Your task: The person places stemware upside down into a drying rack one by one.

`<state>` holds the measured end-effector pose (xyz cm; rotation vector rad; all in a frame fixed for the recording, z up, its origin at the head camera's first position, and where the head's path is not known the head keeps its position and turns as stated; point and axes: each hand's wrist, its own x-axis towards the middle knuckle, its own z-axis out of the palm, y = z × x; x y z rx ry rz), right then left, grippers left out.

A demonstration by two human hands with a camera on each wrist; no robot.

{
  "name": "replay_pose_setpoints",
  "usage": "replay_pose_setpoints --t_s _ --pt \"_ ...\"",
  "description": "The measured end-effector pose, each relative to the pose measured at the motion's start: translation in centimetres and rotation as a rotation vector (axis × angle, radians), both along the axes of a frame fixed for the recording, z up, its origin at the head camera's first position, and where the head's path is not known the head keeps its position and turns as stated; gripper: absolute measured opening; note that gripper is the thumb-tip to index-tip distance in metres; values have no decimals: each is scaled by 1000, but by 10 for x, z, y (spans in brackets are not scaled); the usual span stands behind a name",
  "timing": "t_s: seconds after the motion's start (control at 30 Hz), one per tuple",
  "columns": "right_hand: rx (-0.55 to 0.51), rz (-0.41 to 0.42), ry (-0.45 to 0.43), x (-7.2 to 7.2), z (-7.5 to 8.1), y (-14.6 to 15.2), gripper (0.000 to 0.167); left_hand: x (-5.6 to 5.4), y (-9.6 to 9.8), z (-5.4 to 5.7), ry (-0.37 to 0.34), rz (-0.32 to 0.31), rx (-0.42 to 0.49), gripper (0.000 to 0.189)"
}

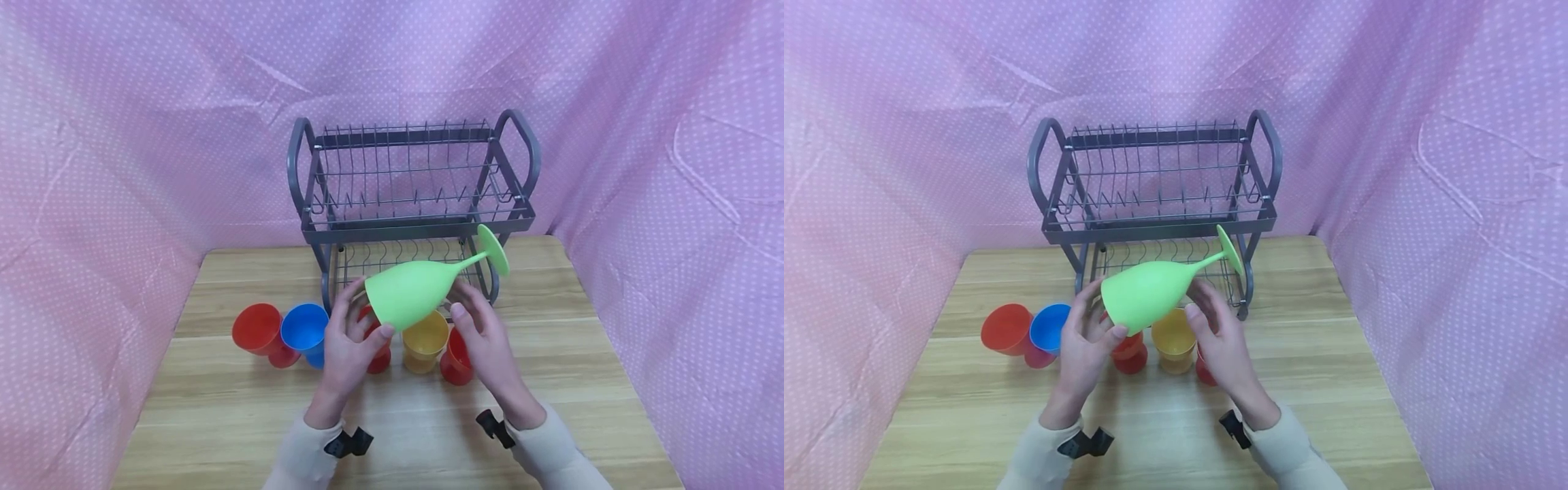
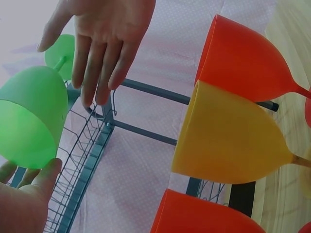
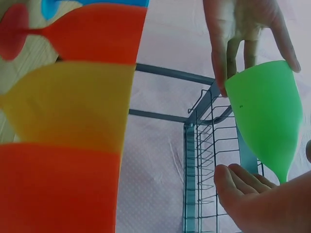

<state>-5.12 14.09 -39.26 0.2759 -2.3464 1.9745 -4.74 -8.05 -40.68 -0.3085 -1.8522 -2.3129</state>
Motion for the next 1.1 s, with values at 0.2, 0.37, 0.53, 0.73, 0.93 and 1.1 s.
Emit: replay_pose_setpoints --t_s 0.2,0.37,0.53,0.73,0.93,1.1 --pt "-58 3 -67 -4 3 -3 51 0 4 0 -3 -6 -4 79" --pt "-105 -8 -85 -4 5 -6 49 1 7 -2 -11 -6 -4 80" --pt "-144 -14 -92 -5 6 -9 47 2 12 -2 -11 6 -9 79" --pt "-176 -4 -92 -5 7 -11 48 3 15 -3 -9 -1 -5 79" --pt "-184 -4 -108 -6 10 -9 52 5 17 -4 -6 22 -88 80" --pt "-154 -17 -119 -8 13 -4 58 5 15 -4 16 33 -208 83"
